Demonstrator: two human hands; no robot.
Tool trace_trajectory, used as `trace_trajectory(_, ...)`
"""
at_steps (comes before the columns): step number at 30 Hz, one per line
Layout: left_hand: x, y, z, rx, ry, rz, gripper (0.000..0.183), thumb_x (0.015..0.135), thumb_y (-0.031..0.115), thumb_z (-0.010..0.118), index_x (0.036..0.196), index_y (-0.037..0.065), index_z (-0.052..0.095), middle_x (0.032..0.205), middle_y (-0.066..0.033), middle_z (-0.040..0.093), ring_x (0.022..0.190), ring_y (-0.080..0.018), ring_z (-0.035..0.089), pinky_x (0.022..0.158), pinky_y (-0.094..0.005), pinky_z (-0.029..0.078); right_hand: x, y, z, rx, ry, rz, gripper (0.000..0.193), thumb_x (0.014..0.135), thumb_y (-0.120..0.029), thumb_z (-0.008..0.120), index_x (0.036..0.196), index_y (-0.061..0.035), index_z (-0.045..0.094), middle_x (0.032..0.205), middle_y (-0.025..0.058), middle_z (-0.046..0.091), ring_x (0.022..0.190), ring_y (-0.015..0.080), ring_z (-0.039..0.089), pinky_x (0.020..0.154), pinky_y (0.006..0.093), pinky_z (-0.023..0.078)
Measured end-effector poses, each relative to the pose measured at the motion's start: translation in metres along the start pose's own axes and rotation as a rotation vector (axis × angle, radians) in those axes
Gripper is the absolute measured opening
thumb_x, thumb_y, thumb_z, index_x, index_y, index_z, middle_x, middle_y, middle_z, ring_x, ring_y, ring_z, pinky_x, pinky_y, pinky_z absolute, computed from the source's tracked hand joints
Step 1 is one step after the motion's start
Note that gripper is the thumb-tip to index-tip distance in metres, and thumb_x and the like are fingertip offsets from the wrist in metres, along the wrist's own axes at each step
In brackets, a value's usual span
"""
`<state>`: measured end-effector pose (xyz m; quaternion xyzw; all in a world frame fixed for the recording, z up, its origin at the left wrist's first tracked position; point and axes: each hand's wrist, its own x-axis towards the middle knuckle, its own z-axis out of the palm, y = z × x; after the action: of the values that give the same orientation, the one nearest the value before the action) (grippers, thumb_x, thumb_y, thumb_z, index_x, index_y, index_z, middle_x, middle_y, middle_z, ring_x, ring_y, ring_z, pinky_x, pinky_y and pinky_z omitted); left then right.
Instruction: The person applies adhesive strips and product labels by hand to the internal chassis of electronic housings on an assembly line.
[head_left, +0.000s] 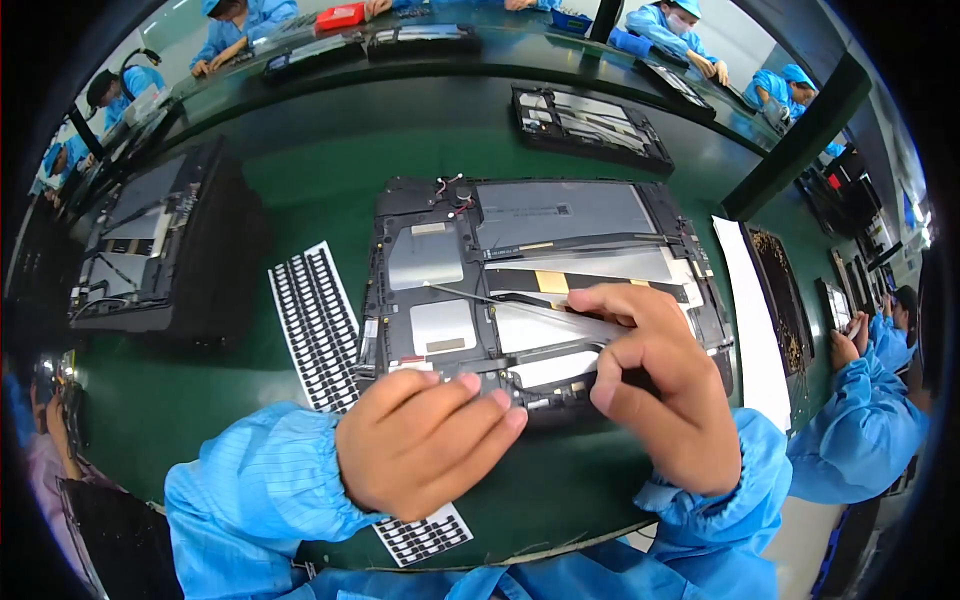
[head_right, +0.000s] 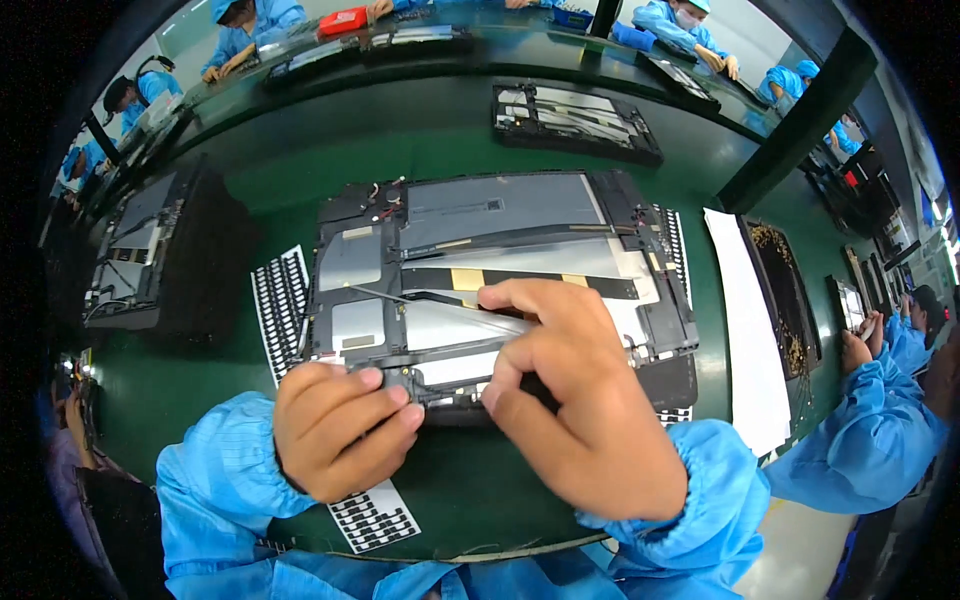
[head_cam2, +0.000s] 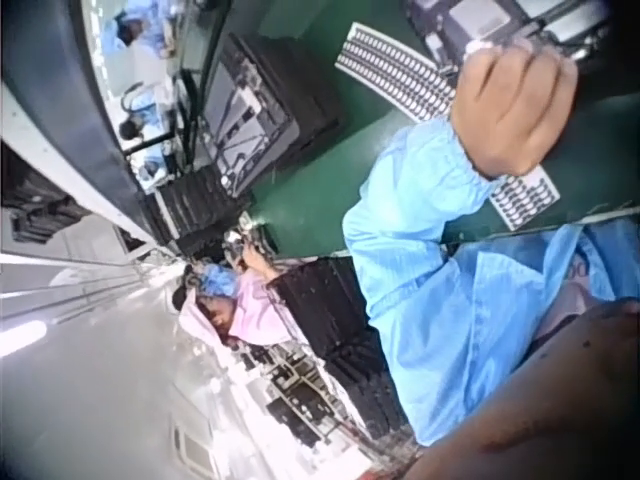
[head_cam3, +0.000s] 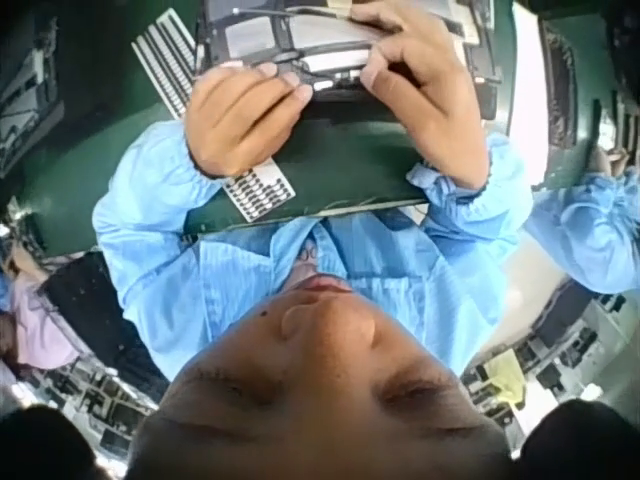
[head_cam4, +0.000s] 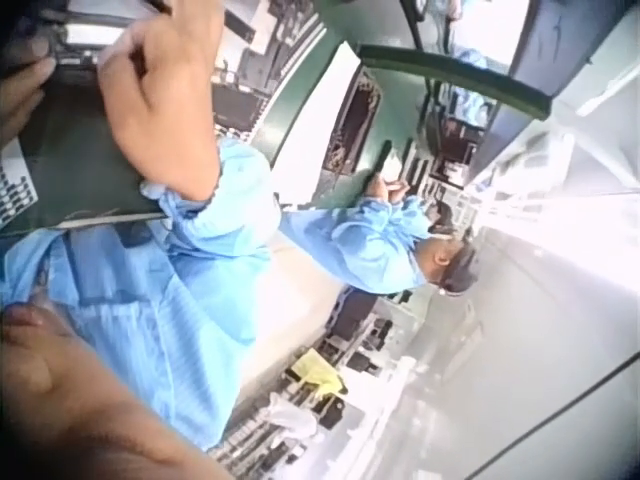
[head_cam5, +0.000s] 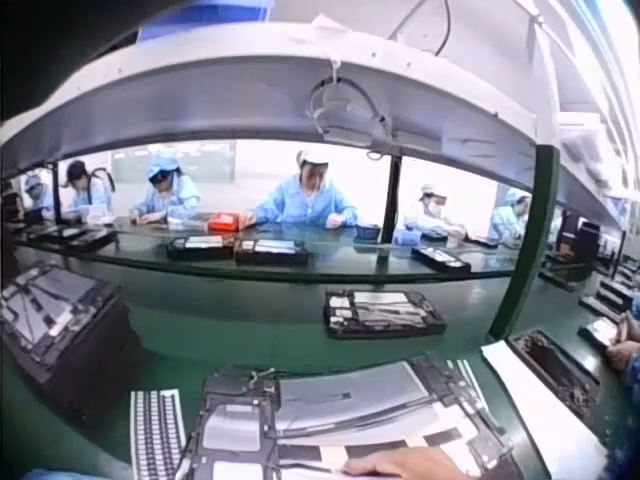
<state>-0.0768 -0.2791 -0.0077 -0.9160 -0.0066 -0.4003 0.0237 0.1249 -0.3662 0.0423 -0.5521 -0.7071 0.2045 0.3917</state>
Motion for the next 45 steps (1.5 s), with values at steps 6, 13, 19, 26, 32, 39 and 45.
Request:
trace_trajectory(6,-0.005,0.004,0.004,0.075,0.058,-0.065,0.025,0.067,0.008,0.056,0.09,0.008,0.065,0.093,-0.003,0.06,0.083,-0.0177,0.056,0.069,-0.0289,0.043,0.006,-0.007,0.001,-0.059,-0.027,0.081,0.008,0.066,0.001,0.059,0.07,-0.001,0.052,0.113,0.0211,0.047,0.101,0.0349,0.043,0.088,0.0388,0.032)
trace_trajectory(13,-0.006,0.006,0.001,0.077,0.041,-0.08,0.025,0.068,0.008,0.056,0.091,0.009,0.065,0.094,-0.0021,0.06,0.085,-0.0174,0.055,0.071,-0.0292,0.043,0.004,-0.009,0.006,-0.098,-0.009,0.086,0.004,0.066,-0.002,0.054,0.068,-0.0005,0.051,0.117,0.0208,0.047,0.106,0.0287,0.041,0.092,0.0362,0.028)
trace_trajectory(19,0.009,0.016,-0.011,0.201,-0.078,-0.036,0.018,0.068,0.011,0.06,0.085,0.009,0.066,0.096,-0.004,0.062,0.088,-0.0196,0.057,0.073,-0.0331,0.043,0.004,-0.009,0.006,-0.12,0.013,0.079,0.004,0.066,-0.001,0.055,0.068,-0.0003,0.051,0.115,0.0201,0.048,0.106,0.0287,0.042,0.092,0.036,0.029)
trace_trajectory(26,0.024,0.013,-0.01,0.103,-0.236,0.035,0.021,0.075,0.009,0.053,0.091,0.007,0.065,0.101,-0.0042,0.061,0.094,-0.0213,0.057,0.075,-0.0316,0.042,-0.003,-0.002,0.004,-0.023,0.139,0.087,0.011,0.06,0.005,0.062,0.066,-0.0007,0.056,0.104,0.0173,0.053,0.094,0.0319,0.051,0.077,0.0348,0.043)
trace_trajectory(32,0.024,0.013,-0.007,0.107,-0.241,0.026,0.022,0.075,0.01,0.053,0.093,0.008,0.065,0.101,-0.0039,0.062,0.094,-0.0215,0.057,0.075,-0.0316,0.041,-0.004,0.006,-0.001,0.001,0.073,-0.055,0.012,0.059,0.005,0.061,0.07,0.0025,0.059,0.106,0.0186,0.053,0.095,0.0275,0.051,0.078,0.0332,0.041)
trace_trajectory(39,0.021,0.015,-0.008,0.139,-0.246,0.065,0.021,0.076,0.01,0.052,0.093,0.009,0.065,0.103,-0.003,0.061,0.096,-0.0214,0.056,0.071,-0.031,0.041,-0.005,0.0,0.005,-0.174,0.102,-0.167,0.02,0.056,0.006,0.064,0.074,0.0013,0.057,0.09,0.0113,0.056,0.083,0.0283,0.052,0.073,0.0355,0.042)
trace_trajectory(45,0.027,0.017,-0.008,0.129,-0.314,0.053,0.023,0.069,0.011,0.053,0.089,0.008,0.065,0.106,-0.0022,0.057,0.093,-0.0207,0.054,0.067,-0.0308,0.041,-0.006,-0.001,0.012,-0.235,0.139,-0.178,0.022,0.053,0.009,0.062,0.072,0.001,0.055,0.081,0.0095,0.055,0.079,0.0275,0.052,0.07,0.0342,0.041)
